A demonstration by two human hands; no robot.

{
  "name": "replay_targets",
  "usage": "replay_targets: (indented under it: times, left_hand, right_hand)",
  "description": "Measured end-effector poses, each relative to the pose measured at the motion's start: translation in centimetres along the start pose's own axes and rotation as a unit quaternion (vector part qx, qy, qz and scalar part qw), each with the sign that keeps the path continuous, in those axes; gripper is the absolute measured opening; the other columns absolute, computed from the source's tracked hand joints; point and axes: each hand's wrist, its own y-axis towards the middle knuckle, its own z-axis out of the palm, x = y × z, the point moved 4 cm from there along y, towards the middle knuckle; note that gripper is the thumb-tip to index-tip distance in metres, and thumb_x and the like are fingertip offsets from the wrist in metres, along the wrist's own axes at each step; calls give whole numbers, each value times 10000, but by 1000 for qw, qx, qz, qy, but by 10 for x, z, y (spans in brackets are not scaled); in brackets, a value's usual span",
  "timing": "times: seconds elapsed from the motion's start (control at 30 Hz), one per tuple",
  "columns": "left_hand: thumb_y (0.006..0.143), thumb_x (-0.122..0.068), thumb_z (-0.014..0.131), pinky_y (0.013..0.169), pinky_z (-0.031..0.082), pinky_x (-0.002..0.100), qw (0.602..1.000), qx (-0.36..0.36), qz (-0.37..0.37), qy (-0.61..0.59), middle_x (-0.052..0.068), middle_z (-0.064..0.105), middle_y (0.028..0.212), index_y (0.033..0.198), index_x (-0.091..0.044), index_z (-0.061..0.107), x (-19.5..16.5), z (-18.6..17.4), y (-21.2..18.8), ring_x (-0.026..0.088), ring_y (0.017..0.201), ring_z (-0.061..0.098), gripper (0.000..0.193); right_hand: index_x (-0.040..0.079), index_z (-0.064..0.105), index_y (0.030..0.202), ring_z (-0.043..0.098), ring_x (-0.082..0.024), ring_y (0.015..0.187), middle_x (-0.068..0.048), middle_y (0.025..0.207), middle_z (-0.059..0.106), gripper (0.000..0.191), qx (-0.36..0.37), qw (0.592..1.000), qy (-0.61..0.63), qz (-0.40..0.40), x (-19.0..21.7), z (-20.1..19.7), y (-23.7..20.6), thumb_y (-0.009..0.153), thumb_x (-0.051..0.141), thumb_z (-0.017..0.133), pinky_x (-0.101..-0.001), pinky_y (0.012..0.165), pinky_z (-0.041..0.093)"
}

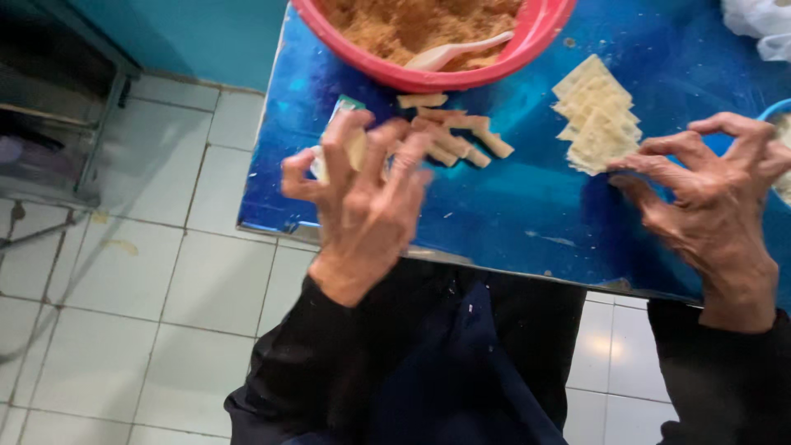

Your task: The person sits at a blue table and makes filled wafer rolls. They take triangular wafer sheets, spoon brown filling from a red basin onto a sheet, roll the sheet into a cylinder by hand, and place the finished roll with a growing pile of rolls on the table.

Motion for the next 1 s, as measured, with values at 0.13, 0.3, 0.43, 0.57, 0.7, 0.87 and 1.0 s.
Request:
replay_targets:
  times: [0.13, 0.3, 0.43, 0.57, 0.7, 0.87, 1.0]
  left_hand:
    - [1019, -180, 763, 1054, 211, 489, 989, 38, 84, -118, -57, 599, 1363, 1372, -220, 646, -47, 25, 13, 196, 1383, 435, 374]
    - [873, -38, 690, 1013, 204, 526, 979, 106, 145, -100, -21, 618, 1363, 1471, -182, 546, -85, 68, 35, 238, 1423, 417, 631]
    - [917, -3, 675, 1044, 213, 565, 979, 102, 154, -83, 8, 605, 1388, 1577, -204, 413, -92, 90, 46, 249, 1472, 386, 737]
    - [882, -11, 678, 1006, 224, 578, 975, 127, 174, -52, 31, 609, 1382, 1590, -224, 368, -96, 111, 48, 264, 1469, 365, 802]
    - [893, 12, 663, 1010, 230, 588, 973, 152, 172, -31, -7, 612, 1355, 1621, -257, 289, -97, 125, 44, 247, 1461, 357, 861]
    - [993, 13, 641, 1043, 232, 595, 973, 154, 172, -17, -42, 599, 1383, 1654, -275, 239, -94, 132, 40, 231, 1470, 356, 826]
    - [948, 21, 633, 1023, 249, 595, 974, 152, 164, -43, -54, 600, 1442, 1634, -239, 240, -93, 133, 40, 239, 1459, 354, 833]
  right_hand:
    - [276, 810, 1058, 455, -172, 1307, 97, 1114, 752, 173, -50, 997, -42, -29, 2, 5, 11, 939, 388, 866, -404, 1076, 261]
    - [263, 805, 1041, 464, -141, 1270, 120, 1164, 754, 165, -56, 993, -88, -52, 3, 4, 21, 952, 399, 835, -404, 1034, 236]
    - [209, 801, 1063, 490, -209, 1292, 82, 1171, 749, 210, -58, 997, 17, -47, 2, -1, 22, 931, 367, 841, -462, 1056, 263]
    - [254, 796, 1022, 493, -168, 1216, 109, 1163, 757, 118, -99, 990, -64, -72, 4, 6, 25, 928, 325, 799, -419, 1018, 267]
    - [139, 764, 1165, 523, -216, 1215, -26, 1164, 728, 212, -36, 997, 69, -25, -13, 28, 23, 1026, 296, 731, -437, 1012, 281]
    - [80, 721, 1131, 609, -227, 1118, -70, 1056, 712, 202, -25, 989, 142, 14, -39, 49, 20, 1107, 269, 652, -416, 992, 389]
    - [40, 685, 1123, 633, -229, 1018, -98, 1054, 710, 150, -59, 982, 175, 36, -57, 56, 26, 1142, 170, 611, -318, 893, 509]
